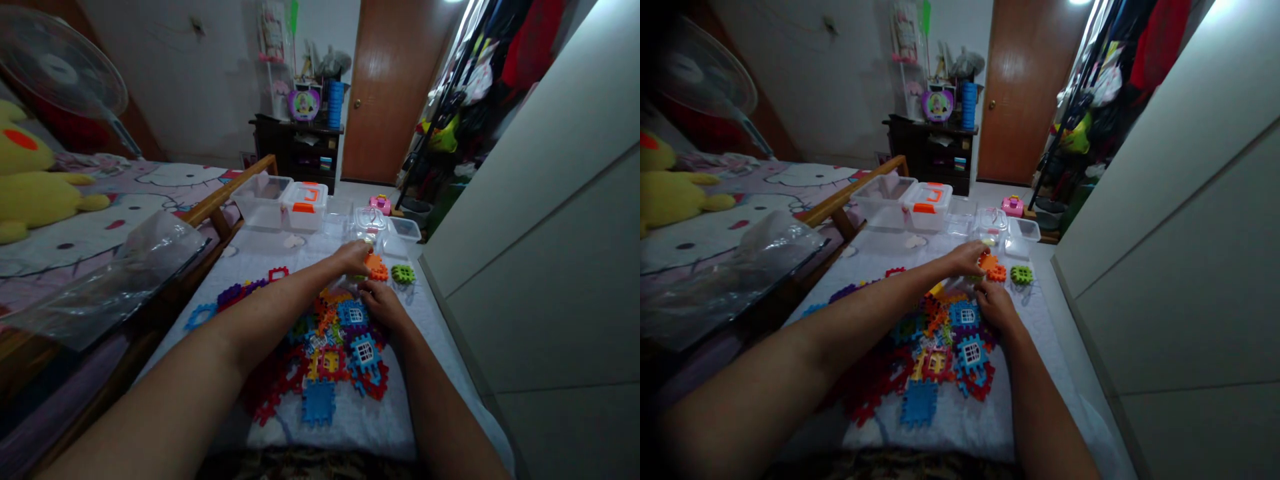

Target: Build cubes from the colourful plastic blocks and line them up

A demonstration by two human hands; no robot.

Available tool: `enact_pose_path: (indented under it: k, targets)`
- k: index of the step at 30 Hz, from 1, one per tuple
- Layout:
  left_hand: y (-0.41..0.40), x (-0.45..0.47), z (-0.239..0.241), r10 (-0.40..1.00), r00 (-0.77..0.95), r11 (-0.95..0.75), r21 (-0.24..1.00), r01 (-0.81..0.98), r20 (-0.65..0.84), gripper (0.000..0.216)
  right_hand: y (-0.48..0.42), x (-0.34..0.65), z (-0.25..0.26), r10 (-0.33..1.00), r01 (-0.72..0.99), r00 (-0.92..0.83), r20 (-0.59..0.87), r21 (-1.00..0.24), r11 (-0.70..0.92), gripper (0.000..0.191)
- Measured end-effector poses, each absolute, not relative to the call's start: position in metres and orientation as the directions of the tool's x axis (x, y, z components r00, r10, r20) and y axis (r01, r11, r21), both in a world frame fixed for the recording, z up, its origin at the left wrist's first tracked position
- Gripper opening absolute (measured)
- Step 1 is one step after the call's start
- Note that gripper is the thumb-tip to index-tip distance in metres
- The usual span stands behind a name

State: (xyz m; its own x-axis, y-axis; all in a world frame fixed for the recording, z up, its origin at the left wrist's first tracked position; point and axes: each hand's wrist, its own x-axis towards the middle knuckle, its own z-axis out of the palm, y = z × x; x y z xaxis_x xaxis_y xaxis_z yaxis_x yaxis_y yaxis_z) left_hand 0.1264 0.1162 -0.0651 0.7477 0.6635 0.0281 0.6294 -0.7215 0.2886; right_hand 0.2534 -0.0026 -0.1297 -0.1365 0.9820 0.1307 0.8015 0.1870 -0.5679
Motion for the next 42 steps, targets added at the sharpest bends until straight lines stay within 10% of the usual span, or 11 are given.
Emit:
enact_pose_path:
  k: [28, 42]
  targets:
    - [0.113, 0.166, -0.078, 0.692, 0.714, -0.691, 0.185, 0.698, -0.107, 0.062, -0.007, 0.257, -0.116, 0.945, 0.735, -0.316, 0.079, -0.609, 0.297, 0.024]
    - [0.139, -0.032, -0.046, 0.778, 0.625, -0.62, 0.233, 0.749, 0.063, 0.051, -0.01, 0.257, -0.115, 0.97, 0.777, -0.234, 0.068, -0.587, 0.229, 0.028]
